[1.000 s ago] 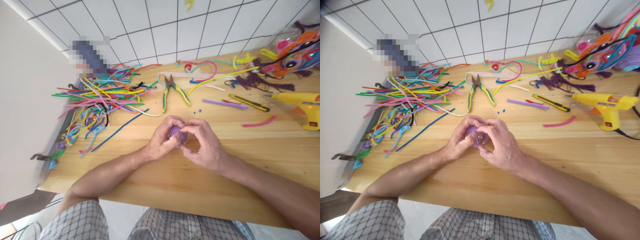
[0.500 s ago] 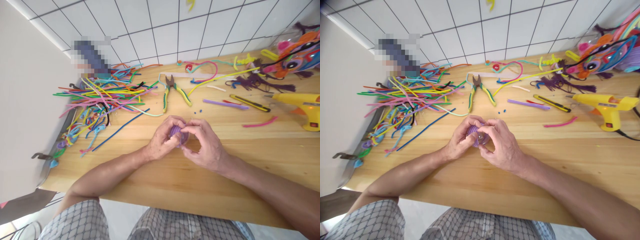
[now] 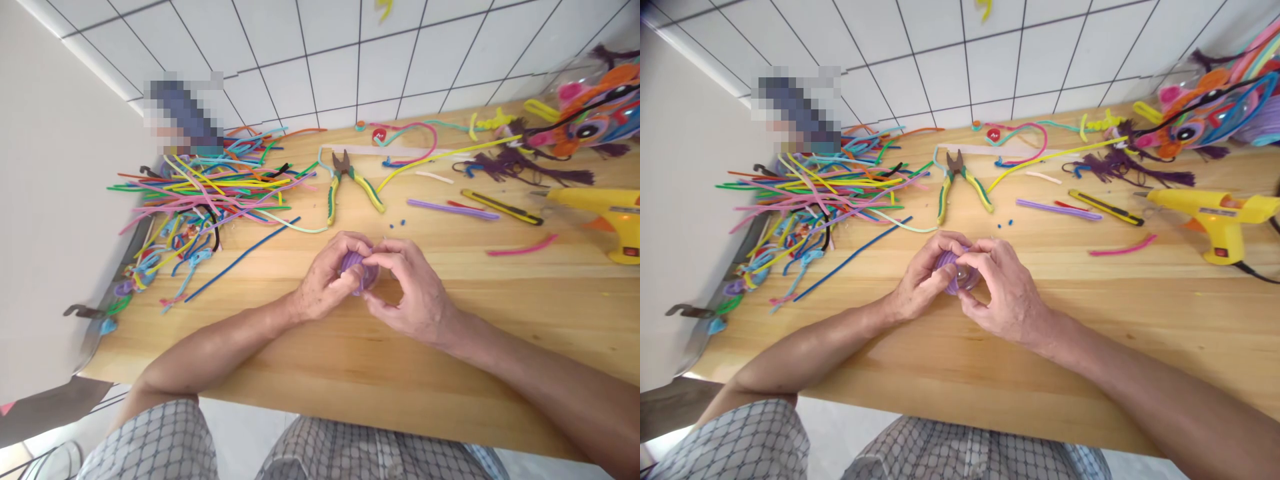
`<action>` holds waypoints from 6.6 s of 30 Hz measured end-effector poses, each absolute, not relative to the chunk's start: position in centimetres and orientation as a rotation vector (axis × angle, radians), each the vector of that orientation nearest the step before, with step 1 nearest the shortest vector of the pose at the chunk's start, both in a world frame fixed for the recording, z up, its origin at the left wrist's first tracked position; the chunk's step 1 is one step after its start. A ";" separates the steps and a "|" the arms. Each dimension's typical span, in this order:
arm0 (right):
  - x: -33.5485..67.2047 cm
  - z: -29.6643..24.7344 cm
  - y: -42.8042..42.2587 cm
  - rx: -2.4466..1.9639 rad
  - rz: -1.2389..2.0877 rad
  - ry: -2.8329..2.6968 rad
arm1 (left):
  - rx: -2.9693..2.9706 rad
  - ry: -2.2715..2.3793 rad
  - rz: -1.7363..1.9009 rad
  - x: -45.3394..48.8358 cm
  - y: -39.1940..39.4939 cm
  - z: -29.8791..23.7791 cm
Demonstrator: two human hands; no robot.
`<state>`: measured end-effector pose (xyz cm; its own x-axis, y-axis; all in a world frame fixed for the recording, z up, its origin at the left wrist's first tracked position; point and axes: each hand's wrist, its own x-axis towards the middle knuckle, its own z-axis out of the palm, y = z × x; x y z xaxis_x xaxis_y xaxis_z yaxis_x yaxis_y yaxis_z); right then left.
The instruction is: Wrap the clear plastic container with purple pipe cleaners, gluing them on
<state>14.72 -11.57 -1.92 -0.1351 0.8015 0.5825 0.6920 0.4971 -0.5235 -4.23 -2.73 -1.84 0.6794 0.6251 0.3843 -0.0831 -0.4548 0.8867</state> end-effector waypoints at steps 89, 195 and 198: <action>14.7 -2.3 -11.6 -1.233 0.138 -1.840 | 2.007 0.345 0.870 -4.3 -2.0 -2.1; 15.2 -2.8 -11.5 -1.224 0.091 -1.922 | 2.021 0.300 0.902 -4.3 -2.0 -2.2; 15.3 -2.8 -11.5 -1.225 0.108 -1.931 | 2.028 0.305 0.893 -4.3 -2.0 -2.1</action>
